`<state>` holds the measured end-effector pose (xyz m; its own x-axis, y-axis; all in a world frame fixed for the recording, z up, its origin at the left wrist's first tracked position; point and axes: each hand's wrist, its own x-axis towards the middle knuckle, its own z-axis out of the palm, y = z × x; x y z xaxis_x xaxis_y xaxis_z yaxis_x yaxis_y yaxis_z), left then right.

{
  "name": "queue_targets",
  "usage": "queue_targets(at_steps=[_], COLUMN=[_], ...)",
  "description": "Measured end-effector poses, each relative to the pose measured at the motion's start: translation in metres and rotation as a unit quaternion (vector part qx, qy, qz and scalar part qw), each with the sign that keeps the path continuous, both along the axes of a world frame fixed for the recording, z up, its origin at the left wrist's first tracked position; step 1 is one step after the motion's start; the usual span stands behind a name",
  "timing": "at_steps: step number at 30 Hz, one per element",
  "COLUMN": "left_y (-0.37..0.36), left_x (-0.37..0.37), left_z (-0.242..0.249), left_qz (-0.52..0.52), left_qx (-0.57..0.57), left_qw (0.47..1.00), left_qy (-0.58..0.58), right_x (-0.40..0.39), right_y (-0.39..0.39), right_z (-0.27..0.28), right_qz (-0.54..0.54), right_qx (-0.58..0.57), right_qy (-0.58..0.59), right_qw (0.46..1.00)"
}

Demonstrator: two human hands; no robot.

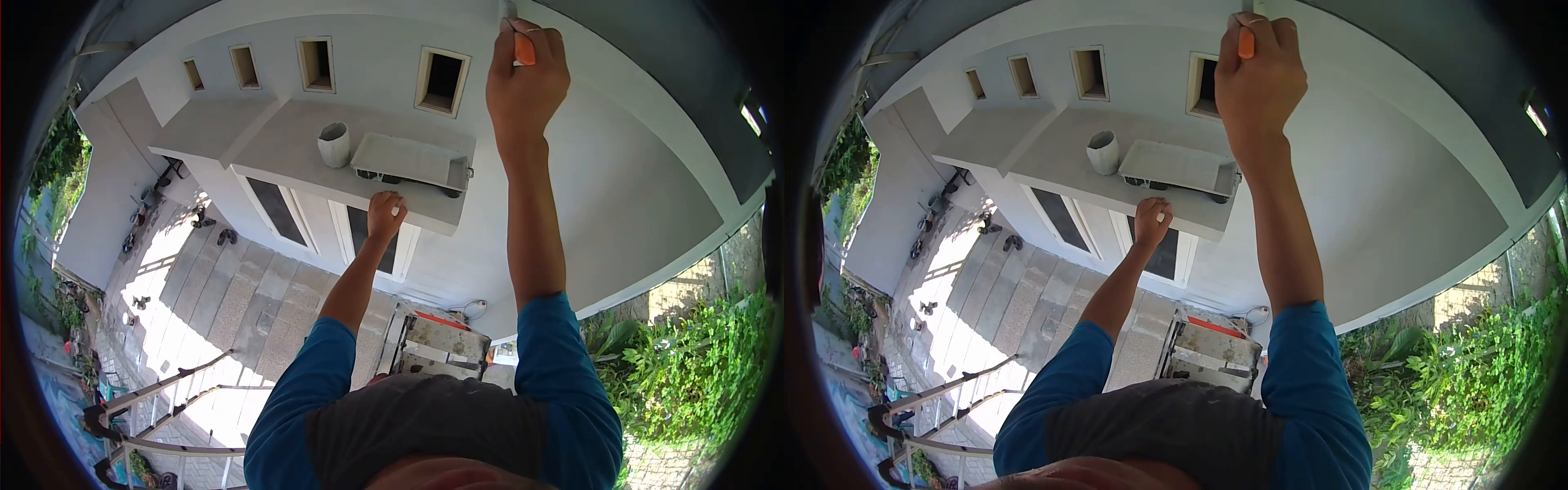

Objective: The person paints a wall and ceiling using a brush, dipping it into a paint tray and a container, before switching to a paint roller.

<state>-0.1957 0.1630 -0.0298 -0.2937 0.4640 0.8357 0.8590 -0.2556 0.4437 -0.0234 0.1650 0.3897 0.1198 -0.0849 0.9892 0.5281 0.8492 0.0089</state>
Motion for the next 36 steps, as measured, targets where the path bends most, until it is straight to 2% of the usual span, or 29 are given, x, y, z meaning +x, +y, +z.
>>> queue_targets(at_steps=[1, 2, 5, 7, 9, 11, 12, 14, 16, 18, 21, 23, 26, 28, 30, 34, 36], left_y=[0.000, -0.001, -0.005, -0.009, -0.008, -0.005, -0.005, 0.000, 0.001, 0.002, 0.001, 0.000, -0.001, 0.000, 0.001, 0.002, 0.003], left_x=[0.000, -0.002, -0.005, -0.003, -0.002, 0.000, 0.001, 0.003, 0.005, 0.005, 0.004, 0.003, 0.002, 0.002, 0.003, 0.002, 0.001], left_z=[-0.001, 0.001, 0.005, 0.005, 0.003, 0.002, 0.002, 0.004, 0.000, 0.000, -0.001, -0.001, -0.001, -0.002, -0.002, -0.004, -0.008], left_qz=[-0.014, -0.025, -0.022, -0.028, -0.023, -0.024, -0.014, -0.007, 0.017, 0.013, 0.021, 0.016, 0.010, 0.011, 0.013, 0.014, 0.007], left_qx=[-0.001, -0.001, -0.022, -0.026, -0.019, -0.012, -0.014, -0.012, 0.004, -0.003, 0.009, 0.000, 0.010, 0.019, 0.019, 0.021, 0.006], left_qw=[1.000, 1.000, 1.000, 0.999, 0.999, 0.999, 1.000, 1.000, 1.000, 1.000, 0.999, 0.999, 0.999, 0.999, 0.999, 0.999, 0.999], left_qy=[-0.002, -0.003, -0.002, -0.002, -0.011, -0.020, -0.014, -0.011, 0.011, 0.008, 0.031, 0.028, 0.036, 0.041, 0.040, 0.044, 0.038], right_x=[-0.020, -0.036, -0.064, -0.061, -0.031, 0.011, 0.031, 0.067, 0.094, 0.113, 0.112, 0.104, 0.080, 0.062, 0.049, 0.059, 0.077], right_y=[-0.005, -0.016, -0.018, 0.004, 0.014, 0.018, -0.001, -0.009, -0.010, -0.009, 0.003, 0.018, 0.035, 0.047, 0.055, 0.052, 0.042], right_z=[0.000, 0.000, 0.003, 0.000, -0.006, -0.019, -0.024, -0.044, -0.072, -0.104, -0.147, -0.178, -0.218, -0.244, -0.258, -0.264, -0.265], right_qz=[0.048, 0.116, 0.140, 0.163, 0.197, 0.185, 0.206, 0.118, 0.113, 0.161, 0.239, 0.236, 0.226, 0.222, 0.207, 0.211, 0.251], right_qx=[-0.003, -0.061, -0.085, -0.033, -0.059, -0.095, -0.150, -0.135, -0.166, -0.224, -0.338, -0.422, -0.417, -0.347, -0.332, -0.367, -0.489], right_qy=[-0.007, -0.020, -0.055, -0.027, 0.011, 0.044, 0.067, 0.079, 0.086, 0.070, 0.010, -0.038, -0.158, -0.221, -0.253, -0.189, -0.034], right_qw=[0.999, 0.991, 0.985, 0.986, 0.979, 0.977, 0.965, 0.981, 0.976, 0.959, 0.910, 0.875, 0.866, 0.884, 0.885, 0.886, 0.834])
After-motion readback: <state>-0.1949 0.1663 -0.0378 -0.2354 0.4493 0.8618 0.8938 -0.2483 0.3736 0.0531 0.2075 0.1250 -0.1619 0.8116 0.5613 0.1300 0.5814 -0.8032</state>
